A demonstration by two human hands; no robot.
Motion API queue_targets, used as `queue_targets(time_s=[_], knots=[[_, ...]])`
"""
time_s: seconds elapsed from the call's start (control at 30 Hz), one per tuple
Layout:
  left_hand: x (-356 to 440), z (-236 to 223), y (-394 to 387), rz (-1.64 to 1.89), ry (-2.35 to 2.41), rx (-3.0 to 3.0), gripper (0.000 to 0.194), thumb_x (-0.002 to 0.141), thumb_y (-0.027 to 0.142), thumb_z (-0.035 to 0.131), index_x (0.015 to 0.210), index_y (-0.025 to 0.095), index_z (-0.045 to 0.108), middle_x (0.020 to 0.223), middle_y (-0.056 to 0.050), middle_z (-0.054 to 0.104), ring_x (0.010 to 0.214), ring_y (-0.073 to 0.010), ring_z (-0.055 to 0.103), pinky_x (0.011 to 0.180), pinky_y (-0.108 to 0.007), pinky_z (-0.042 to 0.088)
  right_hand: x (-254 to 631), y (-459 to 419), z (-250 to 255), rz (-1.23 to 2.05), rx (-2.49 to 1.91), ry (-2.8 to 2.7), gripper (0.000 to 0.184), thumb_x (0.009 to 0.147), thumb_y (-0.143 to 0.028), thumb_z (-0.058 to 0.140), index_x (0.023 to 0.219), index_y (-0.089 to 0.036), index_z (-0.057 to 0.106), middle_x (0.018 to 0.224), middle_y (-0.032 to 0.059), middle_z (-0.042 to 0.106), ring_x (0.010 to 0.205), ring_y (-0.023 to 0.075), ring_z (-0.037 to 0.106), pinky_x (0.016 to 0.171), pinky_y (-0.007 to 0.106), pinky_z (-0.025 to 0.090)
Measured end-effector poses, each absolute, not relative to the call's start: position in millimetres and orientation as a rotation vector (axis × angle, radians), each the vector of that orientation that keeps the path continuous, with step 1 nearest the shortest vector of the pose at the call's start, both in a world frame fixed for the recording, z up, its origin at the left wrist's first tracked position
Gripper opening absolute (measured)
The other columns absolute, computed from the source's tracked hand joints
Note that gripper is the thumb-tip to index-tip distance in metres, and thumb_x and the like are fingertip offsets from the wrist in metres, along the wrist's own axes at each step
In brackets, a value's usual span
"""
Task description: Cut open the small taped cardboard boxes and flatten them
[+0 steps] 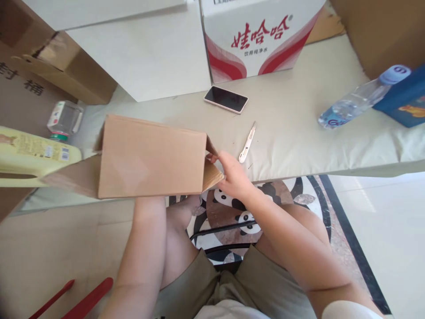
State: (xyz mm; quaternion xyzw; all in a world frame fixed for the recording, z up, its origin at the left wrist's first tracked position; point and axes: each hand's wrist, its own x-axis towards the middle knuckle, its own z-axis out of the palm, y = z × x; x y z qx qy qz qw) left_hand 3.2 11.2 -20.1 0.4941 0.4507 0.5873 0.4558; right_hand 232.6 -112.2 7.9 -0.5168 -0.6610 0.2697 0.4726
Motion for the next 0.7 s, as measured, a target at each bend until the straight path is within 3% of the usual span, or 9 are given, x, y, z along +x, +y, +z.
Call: queue_targets(time_s=[0.07,0.13,0.2,0.3,0.37,0.47,0.7], knots=[[10,-19,10,1.596,1.144,1.112,0.055,0.094,0.076,0.037,0.113,0.028,0.058,0.112,-0.007,0.067,0.115,-0.0224,0.064,0.093,-0.038,0.058,230,-112,7,0.602,-1.338,-1.466,0.012,0.084,-0.032,0.062,0.089,-0.023,0.056,0.093,0.0058,0.073,0.086,0.0223,0.069,0.078,0.038,0.056],[18,-16,9,1.761,1.199,0.997,0.058,0.093,0.075,0.036,0.12,0.028,0.056,0.125,-0.009,0.064,0.127,-0.0221,0.059,0.101,-0.037,0.054,229,-109,6,0.559,-1.411,-1.286,0.017,0.091,-0.039,0.056,0.087,-0.023,0.057,0.084,0.0035,0.07,0.078,0.0197,0.067,0.074,0.036,0.054],[26,-12,8,1.862,1.255,0.993,0.053,0.091,0.071,0.047,0.116,0.025,0.058,0.122,-0.009,0.065,0.126,-0.0219,0.059,0.105,-0.037,0.051,230,-106,4,0.563,-1.445,-1.14,0.026,0.096,-0.047,0.049,0.092,-0.023,0.059,0.083,0.0029,0.067,0.076,0.0182,0.065,0.071,0.033,0.054],[32,-7,5,1.873,1.282,1.194,0.046,0.088,0.065,0.058,0.102,0.021,0.059,0.106,-0.006,0.067,0.113,-0.0203,0.064,0.105,-0.036,0.05,232,-103,0,0.659,-1.424,-1.055,0.037,0.099,-0.055,0.041,0.107,-0.023,0.058,0.095,0.0056,0.068,0.085,0.0187,0.067,0.073,0.033,0.057],[33,-5,2,1.881,1.283,1.297,0.047,0.086,0.066,0.06,0.097,0.02,0.059,0.098,-0.004,0.066,0.106,-0.0195,0.065,0.104,-0.036,0.049,235,-103,-1,0.724,-1.372,-1.08,0.043,0.099,-0.058,0.04,0.12,-0.024,0.057,0.113,0.0094,0.069,0.105,0.0216,0.068,0.085,0.037,0.059],[30,-2,-1,1.892,1.283,1.389,0.049,0.084,0.068,0.062,0.094,0.019,0.059,0.091,-0.003,0.064,0.102,-0.0194,0.064,0.104,-0.036,0.048,237,-105,-1,0.763,-1.241,-1.194,0.056,0.096,-0.062,0.042,0.138,-0.026,0.05,0.137,0.0118,0.063,0.136,0.0249,0.056,0.106,0.043,0.053],[29,-4,-2,1.846,1.27,1.396,0.05,0.087,0.069,0.057,0.094,0.019,0.058,0.095,-0.004,0.064,0.109,-0.0212,0.065,0.105,-0.037,0.049,239,-106,9,0.846,-1.196,-1.307,0.082,0.09,-0.079,0.02,0.15,-0.026,0.036,0.148,0.0147,0.057,0.136,0.0283,0.058,0.098,0.048,0.058]])
